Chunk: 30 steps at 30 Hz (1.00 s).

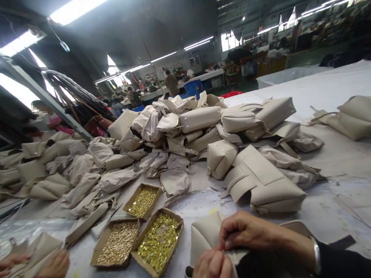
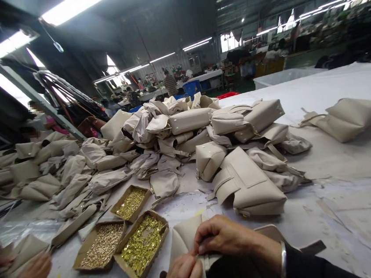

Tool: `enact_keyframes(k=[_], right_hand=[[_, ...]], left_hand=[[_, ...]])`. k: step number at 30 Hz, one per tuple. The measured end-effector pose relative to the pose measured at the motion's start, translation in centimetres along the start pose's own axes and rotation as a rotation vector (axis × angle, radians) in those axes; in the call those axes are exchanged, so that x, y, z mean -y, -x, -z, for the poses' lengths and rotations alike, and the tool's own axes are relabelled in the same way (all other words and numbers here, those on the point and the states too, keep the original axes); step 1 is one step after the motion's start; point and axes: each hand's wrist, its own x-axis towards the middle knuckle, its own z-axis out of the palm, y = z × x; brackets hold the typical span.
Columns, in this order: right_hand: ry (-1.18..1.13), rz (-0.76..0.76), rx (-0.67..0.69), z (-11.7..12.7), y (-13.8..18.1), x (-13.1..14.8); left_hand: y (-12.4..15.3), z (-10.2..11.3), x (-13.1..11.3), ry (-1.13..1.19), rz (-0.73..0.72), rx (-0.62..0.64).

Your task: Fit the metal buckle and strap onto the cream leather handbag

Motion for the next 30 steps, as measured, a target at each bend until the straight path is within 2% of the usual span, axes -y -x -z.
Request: enact_keyframes(k=[2, 6, 8, 9, 10, 12, 16, 19, 21, 25, 30], right_hand=[[0.025, 0.007, -0.016, 0.0, 0.3, 0.0], [0.125, 0.056, -0.026, -0.2, 0.5, 0.3], [0.161, 0.092, -0.03, -0.4, 0.4, 0.7], [0.18, 0.107, -0.03, -0.6, 0.3, 0.8], [0.203, 0.12, -0.028, -0.7, 0.3, 1.0], [0.245, 0.139, -0.018, -0.9, 0.2, 1.2], [0.365, 0.125, 0.005, -1.3, -0.1, 1.9], [0.462, 0.085, 0.033, -1.5, -0.4, 2.4], [0.474, 0.076, 0.058, -1.5, -0.5, 2.7], [0.473, 0.077, 0.089, -1.6, -0.8, 2.8], [0.395, 0.027, 0.107, -1.4, -1.2, 2.2]], left_hand=[[-1.4, 2.2, 2.0, 0.002, 0.05, 0.048], [-4.5, 7.8, 8.6, -0.057, 0.172, 0.015], [-5.5, 9.6, 10.9, -0.084, 0.217, 0.001], [-5.7, 10.0, 11.3, -0.091, 0.231, 0.001], [-5.6, 9.9, 11.1, -0.093, 0.236, 0.006], [-5.0, 8.5, 8.9, -0.082, 0.221, 0.031], [-1.9, 3.9, 1.1, -0.031, 0.141, 0.113], [0.3, 1.7, -2.6, -0.021, 0.2, 0.119], [1.0, 1.3, -3.3, -0.013, 0.243, 0.098], [1.1, 1.8, -3.0, -0.012, 0.26, 0.072], [1.2, 2.0, -2.9, -0.018, 0.242, 0.111]])
